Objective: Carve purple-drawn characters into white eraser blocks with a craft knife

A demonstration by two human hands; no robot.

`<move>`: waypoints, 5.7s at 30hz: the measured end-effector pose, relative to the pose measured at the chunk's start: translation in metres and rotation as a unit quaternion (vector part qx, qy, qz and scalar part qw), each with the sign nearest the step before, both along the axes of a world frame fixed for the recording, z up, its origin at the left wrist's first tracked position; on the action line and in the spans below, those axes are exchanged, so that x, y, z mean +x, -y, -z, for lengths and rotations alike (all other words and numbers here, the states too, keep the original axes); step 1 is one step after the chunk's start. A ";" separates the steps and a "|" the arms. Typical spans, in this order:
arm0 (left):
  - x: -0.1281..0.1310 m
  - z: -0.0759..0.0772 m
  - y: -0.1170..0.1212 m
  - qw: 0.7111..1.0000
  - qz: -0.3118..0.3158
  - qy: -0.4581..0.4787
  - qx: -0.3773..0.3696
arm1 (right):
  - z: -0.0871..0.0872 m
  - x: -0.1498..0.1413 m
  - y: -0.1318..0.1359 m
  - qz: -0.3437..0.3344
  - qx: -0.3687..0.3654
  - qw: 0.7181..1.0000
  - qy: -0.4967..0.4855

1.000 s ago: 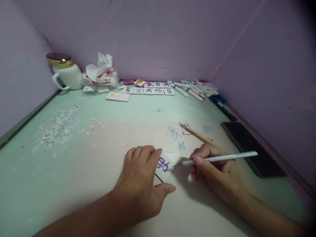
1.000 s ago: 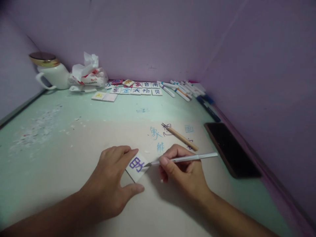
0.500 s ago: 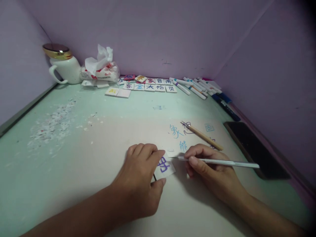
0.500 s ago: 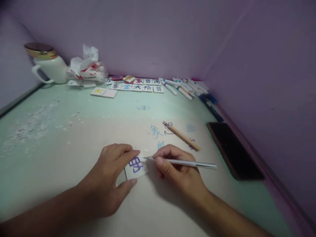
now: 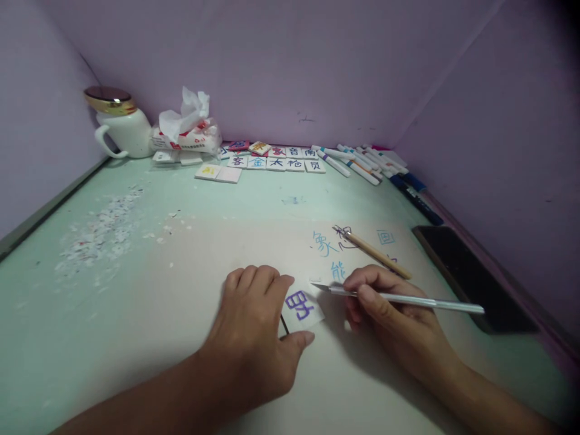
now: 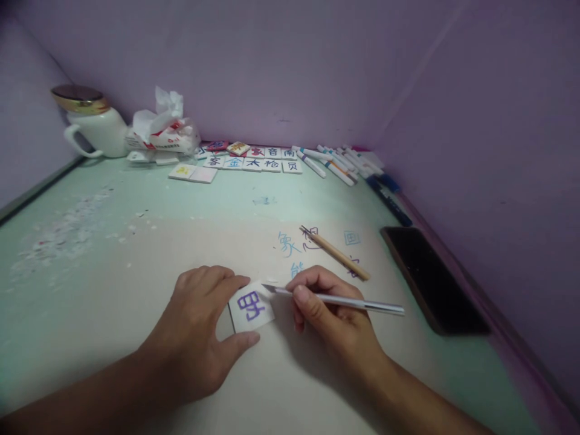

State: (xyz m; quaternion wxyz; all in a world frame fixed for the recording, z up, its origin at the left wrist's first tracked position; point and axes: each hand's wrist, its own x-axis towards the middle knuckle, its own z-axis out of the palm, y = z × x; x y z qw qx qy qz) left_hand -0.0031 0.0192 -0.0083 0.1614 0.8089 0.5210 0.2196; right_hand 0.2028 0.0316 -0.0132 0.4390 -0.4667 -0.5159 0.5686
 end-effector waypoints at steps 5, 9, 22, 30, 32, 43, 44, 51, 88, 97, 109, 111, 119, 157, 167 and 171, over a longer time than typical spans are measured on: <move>0.000 -0.001 0.000 1.000 -0.002 -0.004 0.000 | -0.005 -0.006 0.000 0.018 -0.010 0.998 0.060; 0.001 -0.001 0.000 1.000 0.001 0.000 0.000 | -0.004 -0.014 0.001 0.010 0.037 0.999 0.025; 0.003 -0.002 0.004 1.000 0.010 -0.021 -0.016 | -0.003 -0.018 0.005 -0.083 0.209 0.964 0.140; 0.004 -0.002 0.003 1.000 0.003 -0.024 0.000 | 0.000 -0.017 0.006 -0.119 0.278 0.935 0.184; 0.005 -0.001 0.003 1.000 -0.001 -0.027 0.004 | 0.000 -0.016 0.008 -0.126 0.275 0.934 0.190; 0.004 0.000 0.003 1.000 -0.001 -0.021 0.002 | -0.002 -0.019 0.006 -0.092 0.248 0.950 0.166; 0.004 0.000 0.003 1.000 -0.001 -0.022 0.005 | -0.002 -0.019 0.006 -0.101 0.255 0.947 0.169; 0.004 0.000 0.002 1.000 -0.002 -0.014 0.000 | -0.002 -0.017 0.006 -0.056 0.126 0.985 0.108; 0.000 0.001 0.000 0.996 0.032 -0.065 0.051 | -0.034 0.049 -0.064 -0.049 0.317 0.664 0.675; -0.009 -0.011 -0.003 0.991 0.071 -0.089 -0.064 | -0.025 0.035 -0.045 -0.022 0.274 0.712 0.646; -0.013 -0.016 -0.017 0.988 0.084 -0.074 -0.106 | -0.043 0.013 0.013 -0.172 0.289 0.803 0.491; -0.013 -0.012 -0.016 0.992 0.084 -0.050 -0.076 | -0.042 0.013 0.013 -0.165 0.306 0.799 0.491; -0.015 -0.010 -0.017 0.993 0.099 -0.018 -0.061 | -0.039 0.014 0.013 -0.153 0.296 0.818 0.469; -0.016 -0.009 -0.018 0.992 0.104 -0.025 -0.061 | -0.044 0.018 0.006 -0.176 0.287 0.835 0.435; -0.016 -0.009 -0.018 0.992 0.108 -0.022 -0.069 | -0.049 0.015 0.016 -0.161 0.418 0.721 0.528; -0.016 -0.009 -0.017 0.991 0.110 -0.025 -0.065 | -0.053 0.008 0.013 -0.163 0.415 0.718 0.534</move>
